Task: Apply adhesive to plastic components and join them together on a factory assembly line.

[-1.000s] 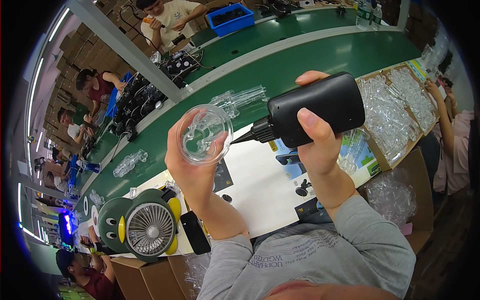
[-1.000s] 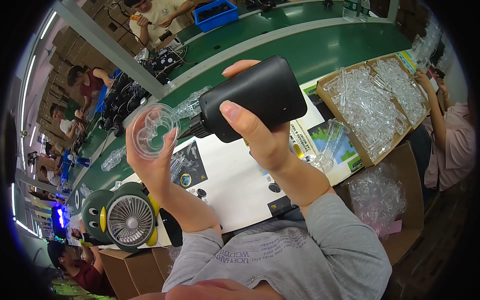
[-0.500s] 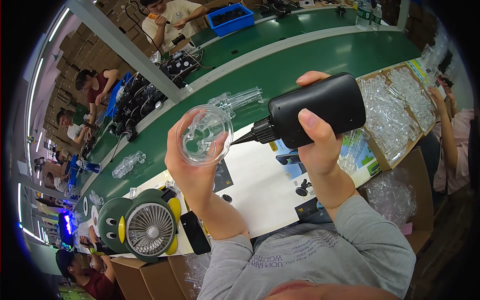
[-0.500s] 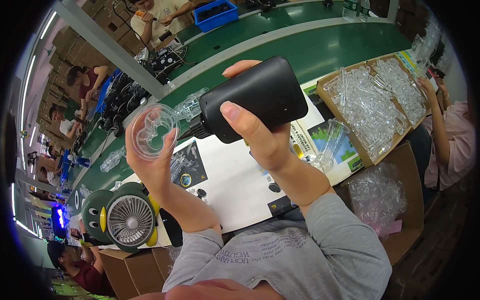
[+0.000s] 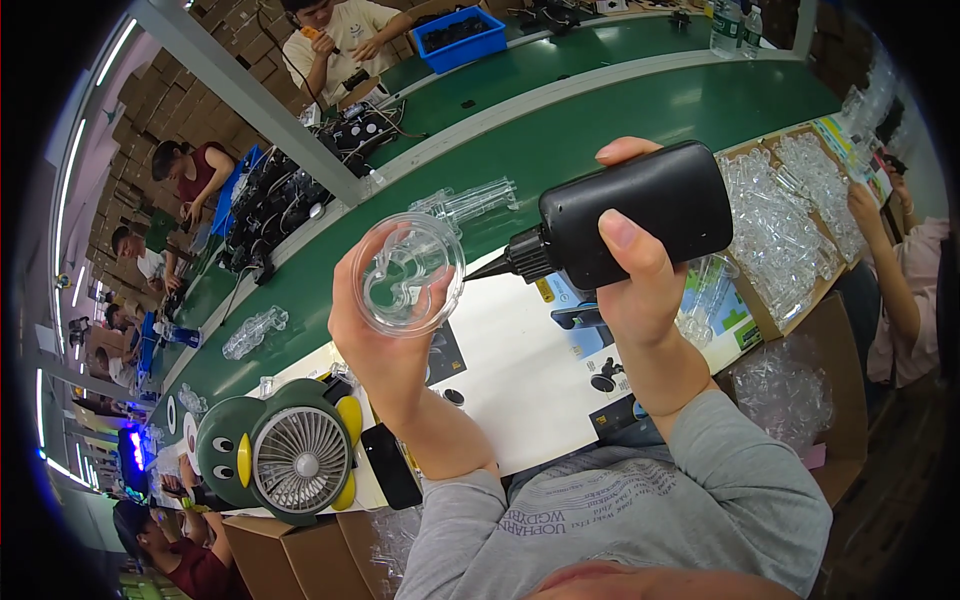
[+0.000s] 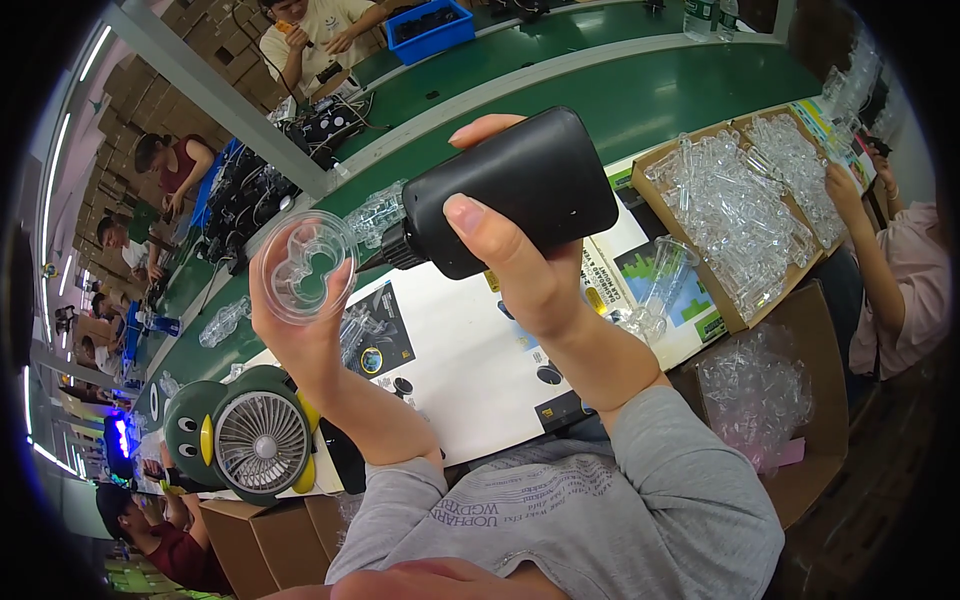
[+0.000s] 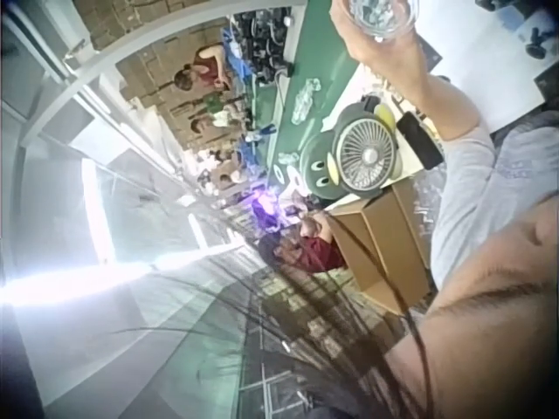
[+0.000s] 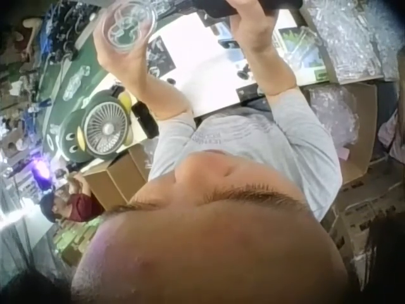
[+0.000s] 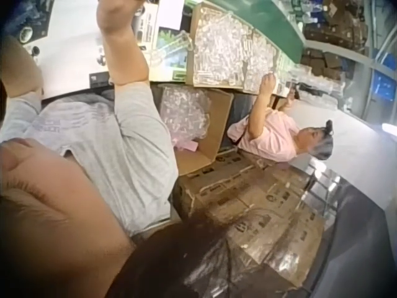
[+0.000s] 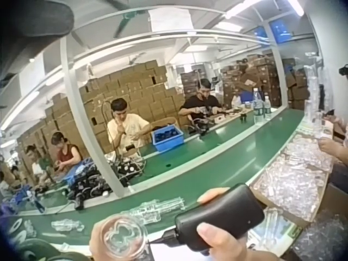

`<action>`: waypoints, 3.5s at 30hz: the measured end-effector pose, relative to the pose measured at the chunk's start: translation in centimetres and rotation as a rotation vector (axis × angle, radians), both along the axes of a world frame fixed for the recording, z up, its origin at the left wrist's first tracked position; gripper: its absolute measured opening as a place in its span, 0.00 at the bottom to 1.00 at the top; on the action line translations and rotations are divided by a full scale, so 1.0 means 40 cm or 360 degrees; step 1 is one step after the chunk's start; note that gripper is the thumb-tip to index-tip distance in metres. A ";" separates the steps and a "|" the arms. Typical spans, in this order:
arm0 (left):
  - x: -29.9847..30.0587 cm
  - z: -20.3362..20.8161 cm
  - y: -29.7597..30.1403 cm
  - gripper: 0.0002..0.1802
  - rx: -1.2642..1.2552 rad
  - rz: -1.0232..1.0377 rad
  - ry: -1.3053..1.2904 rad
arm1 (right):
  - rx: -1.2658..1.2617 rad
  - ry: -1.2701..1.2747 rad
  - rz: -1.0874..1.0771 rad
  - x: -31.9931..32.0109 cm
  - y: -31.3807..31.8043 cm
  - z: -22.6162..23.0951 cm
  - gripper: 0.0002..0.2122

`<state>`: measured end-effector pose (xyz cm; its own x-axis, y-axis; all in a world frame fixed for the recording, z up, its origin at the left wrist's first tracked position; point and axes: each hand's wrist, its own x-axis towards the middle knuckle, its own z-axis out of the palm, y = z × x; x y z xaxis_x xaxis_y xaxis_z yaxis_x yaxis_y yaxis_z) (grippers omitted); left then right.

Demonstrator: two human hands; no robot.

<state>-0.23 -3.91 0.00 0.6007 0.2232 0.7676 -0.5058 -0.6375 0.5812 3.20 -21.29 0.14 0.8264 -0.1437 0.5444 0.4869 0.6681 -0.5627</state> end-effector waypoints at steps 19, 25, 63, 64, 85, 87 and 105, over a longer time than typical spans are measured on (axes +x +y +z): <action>-0.004 -0.005 0.001 0.25 0.0005 -0.0100 -0.0024 | -0.0057 0.0084 -0.0081 0.006 -0.014 0.003 0.19; -0.010 0.002 0.002 0.25 0.0039 -0.0106 -0.0040 | -0.0114 0.0101 -0.0105 0.005 -0.016 0.005 0.19; -0.004 -0.026 0.060 0.30 -0.0231 -0.0645 -0.0080 | -0.0015 0.0032 -0.0069 0.019 -0.020 -0.004 0.19; -0.004 -0.026 0.059 0.29 -0.0240 -0.0644 -0.0058 | -0.0018 0.0033 -0.0077 0.018 -0.019 -0.004 0.19; 0.000 -0.036 0.060 0.27 -0.0480 -0.0792 0.0016 | 0.0030 -0.0007 -0.0007 0.010 -0.020 0.002 0.16; -0.002 -0.037 0.064 0.27 -0.0476 -0.0797 0.0043 | 0.0026 -0.0014 -0.0017 0.009 -0.020 0.002 0.16; -0.012 -0.046 0.066 0.26 -0.0560 -0.1113 0.0162 | 0.0029 -0.0025 0.0009 0.003 -0.027 0.007 0.16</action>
